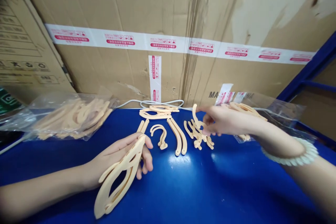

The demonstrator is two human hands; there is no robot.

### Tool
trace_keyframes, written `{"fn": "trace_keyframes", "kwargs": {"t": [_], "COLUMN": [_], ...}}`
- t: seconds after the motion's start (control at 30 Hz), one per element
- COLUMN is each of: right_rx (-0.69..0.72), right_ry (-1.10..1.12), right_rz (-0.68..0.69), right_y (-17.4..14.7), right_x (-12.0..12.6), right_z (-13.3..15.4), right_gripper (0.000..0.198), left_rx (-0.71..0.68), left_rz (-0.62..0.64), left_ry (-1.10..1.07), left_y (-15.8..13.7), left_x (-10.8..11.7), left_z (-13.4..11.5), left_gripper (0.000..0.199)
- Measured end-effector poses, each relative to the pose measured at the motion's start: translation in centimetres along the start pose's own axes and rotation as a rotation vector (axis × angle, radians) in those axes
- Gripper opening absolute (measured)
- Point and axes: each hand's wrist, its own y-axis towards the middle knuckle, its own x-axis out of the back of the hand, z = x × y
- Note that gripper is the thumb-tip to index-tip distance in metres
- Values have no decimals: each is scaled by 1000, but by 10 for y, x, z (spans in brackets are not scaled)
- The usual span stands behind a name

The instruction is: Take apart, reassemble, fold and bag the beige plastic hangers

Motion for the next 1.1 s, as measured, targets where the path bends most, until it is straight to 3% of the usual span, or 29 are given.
{"fn": "trace_keyframes", "kwargs": {"t": [0.1, 0.27, 0.37, 0.5, 0.6, 0.67, 0.7, 0.83, 0.93, 1.1], "right_rx": [-56, -111, -129, 124, 225, 305, 435, 913, 1019, 1029], "right_ry": [44, 254, 260, 19, -260, -322, -294, -384, -449, -400], "right_rz": [109, 144, 152, -8, -357, -538, -564, -395, -385, -476], "right_y": [6, 10, 10, 10, 3, -7, -13, -37, -41, -33], "right_x": [-4, -19, -22, -22, -29, -41, -49, -81, -100, -115], "right_z": [-2, 6, 4, -4, 10, 35, 50, 96, 101, 87], "right_gripper": [52, 77, 76, 56, 47, 42, 38, 33, 38, 44], "left_rx": [-18, 0, -3, -26, -36, -37, -36, -32, -28, -18], "left_rz": [-26, -87, -107, -123, -134, -131, -126, -119, -120, -125], "left_ry": [-12, -32, -39, 1, 30, 36, 36, 42, 12, -26], "left_y": [-1, -2, -2, -2, -2, -3, -3, -4, -3, -4], "left_x": [-2, -5, -5, -4, -3, -2, -1, 1, 1, -4], "left_z": [-2, -5, -4, -3, -2, -1, 0, 3, 2, -2], "left_gripper": [30, 31, 31, 25, 23, 22, 22, 25, 28, 46]}}
